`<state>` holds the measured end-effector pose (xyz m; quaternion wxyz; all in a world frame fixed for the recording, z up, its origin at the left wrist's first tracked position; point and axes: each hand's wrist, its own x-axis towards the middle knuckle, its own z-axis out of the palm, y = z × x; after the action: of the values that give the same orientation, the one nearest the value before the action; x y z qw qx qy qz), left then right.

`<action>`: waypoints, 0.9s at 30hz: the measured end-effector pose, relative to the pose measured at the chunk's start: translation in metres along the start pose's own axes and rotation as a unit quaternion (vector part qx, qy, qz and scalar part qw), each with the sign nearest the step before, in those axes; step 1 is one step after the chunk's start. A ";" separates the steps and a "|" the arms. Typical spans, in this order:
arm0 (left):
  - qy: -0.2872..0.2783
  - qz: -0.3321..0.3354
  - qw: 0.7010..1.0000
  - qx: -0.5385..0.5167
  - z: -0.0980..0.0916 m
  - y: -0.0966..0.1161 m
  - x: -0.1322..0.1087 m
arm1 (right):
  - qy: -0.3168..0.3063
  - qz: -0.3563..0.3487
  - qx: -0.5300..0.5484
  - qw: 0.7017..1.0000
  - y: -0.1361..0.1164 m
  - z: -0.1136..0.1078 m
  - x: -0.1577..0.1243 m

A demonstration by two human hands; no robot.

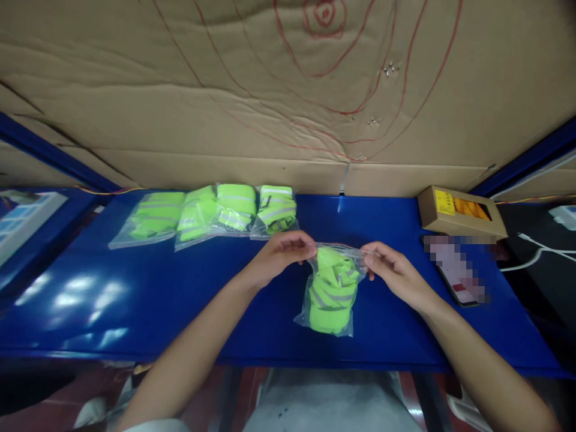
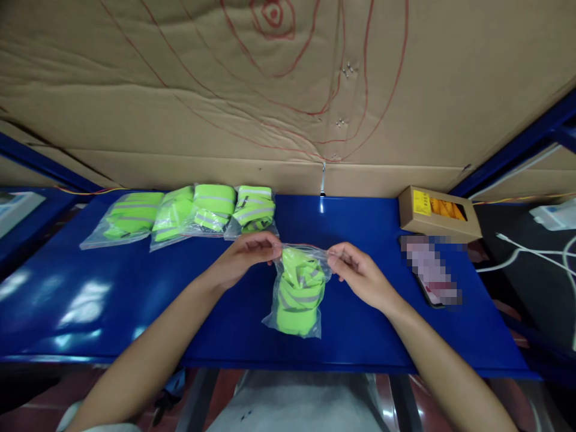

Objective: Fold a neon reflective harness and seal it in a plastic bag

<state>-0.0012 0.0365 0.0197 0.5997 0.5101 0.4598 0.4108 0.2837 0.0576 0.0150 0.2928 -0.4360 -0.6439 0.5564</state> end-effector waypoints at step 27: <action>0.000 -0.069 0.995 -0.071 0.039 -0.018 -0.003 | -0.044 -0.039 -0.012 0.998 0.006 0.016 -0.006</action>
<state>0.0360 0.0218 0.0050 0.6613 0.4329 0.4638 0.4002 0.2745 0.0449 0.0062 0.2804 -0.3891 -0.6797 0.5550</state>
